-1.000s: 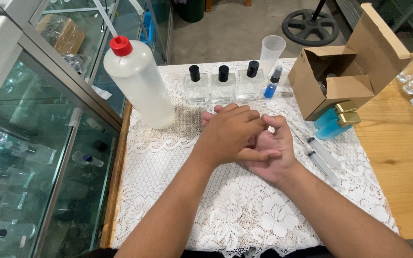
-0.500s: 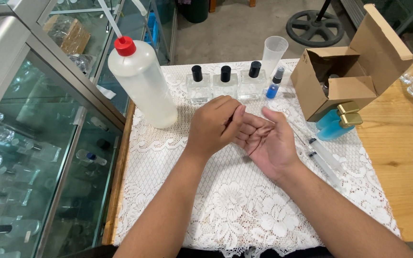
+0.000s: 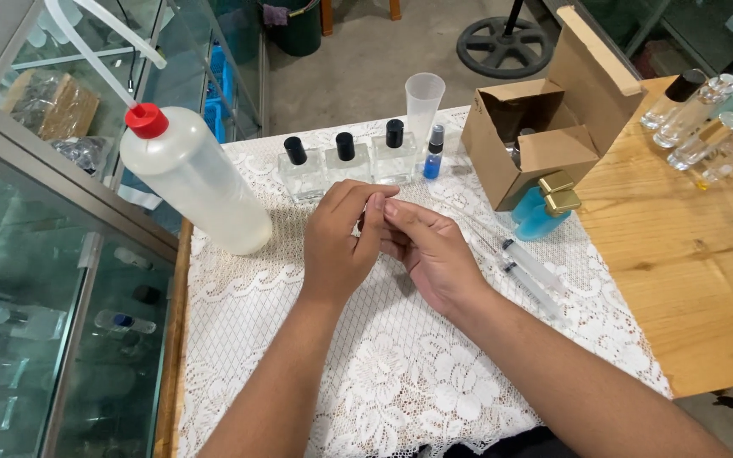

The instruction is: The person fills glass bottles with liquid from a plastic cup using a syringe and attaches spray nozzles and caps.

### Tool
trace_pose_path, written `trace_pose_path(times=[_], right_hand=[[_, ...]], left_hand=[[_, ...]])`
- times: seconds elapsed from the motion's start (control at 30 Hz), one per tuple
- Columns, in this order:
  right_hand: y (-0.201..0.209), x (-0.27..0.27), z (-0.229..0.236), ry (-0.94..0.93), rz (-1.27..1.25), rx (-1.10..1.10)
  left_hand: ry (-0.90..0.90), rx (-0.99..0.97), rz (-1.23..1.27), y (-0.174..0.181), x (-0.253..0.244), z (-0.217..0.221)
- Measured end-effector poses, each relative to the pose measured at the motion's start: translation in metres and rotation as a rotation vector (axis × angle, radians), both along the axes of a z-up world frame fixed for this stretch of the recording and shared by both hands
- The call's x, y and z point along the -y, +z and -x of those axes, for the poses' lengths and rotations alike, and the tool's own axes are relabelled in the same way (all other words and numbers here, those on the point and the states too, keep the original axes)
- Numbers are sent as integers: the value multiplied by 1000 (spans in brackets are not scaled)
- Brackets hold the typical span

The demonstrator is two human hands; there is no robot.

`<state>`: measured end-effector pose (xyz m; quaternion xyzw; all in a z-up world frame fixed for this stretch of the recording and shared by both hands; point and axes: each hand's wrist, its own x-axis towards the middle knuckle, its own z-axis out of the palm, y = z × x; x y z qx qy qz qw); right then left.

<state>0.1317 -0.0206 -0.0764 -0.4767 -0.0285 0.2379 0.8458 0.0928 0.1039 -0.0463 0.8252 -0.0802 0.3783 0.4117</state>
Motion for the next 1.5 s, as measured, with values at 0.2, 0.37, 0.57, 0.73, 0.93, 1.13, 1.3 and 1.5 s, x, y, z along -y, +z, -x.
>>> trace_pose_path(times=[0.2, 0.37, 0.57, 0.73, 0.93, 1.13, 1.3, 1.5], right_hand=[[-9, 2, -5, -35, 19, 19], [-10, 3, -5, -30, -6, 19], [1, 4, -1, -16, 2, 69], [4, 3, 0, -17, -1, 82], [5, 1, 0, -34, 108, 170], [2, 3, -2, -92, 121, 138], [17, 6, 1, -179, 66, 105], [15, 13, -6, -105, -79, -11]], left_hand=[[10, -3, 18, 0, 1, 1], [11, -11, 26, -2, 2, 0], [34, -23, 38, -1, 2, 1], [40, -9, 52, -2, 1, 2], [118, 51, -39, -10, -5, -2], [339, 119, -13, -8, -22, -3], [360, 42, 18, -16, -31, -9], [326, -125, 198, -22, -33, -8]])
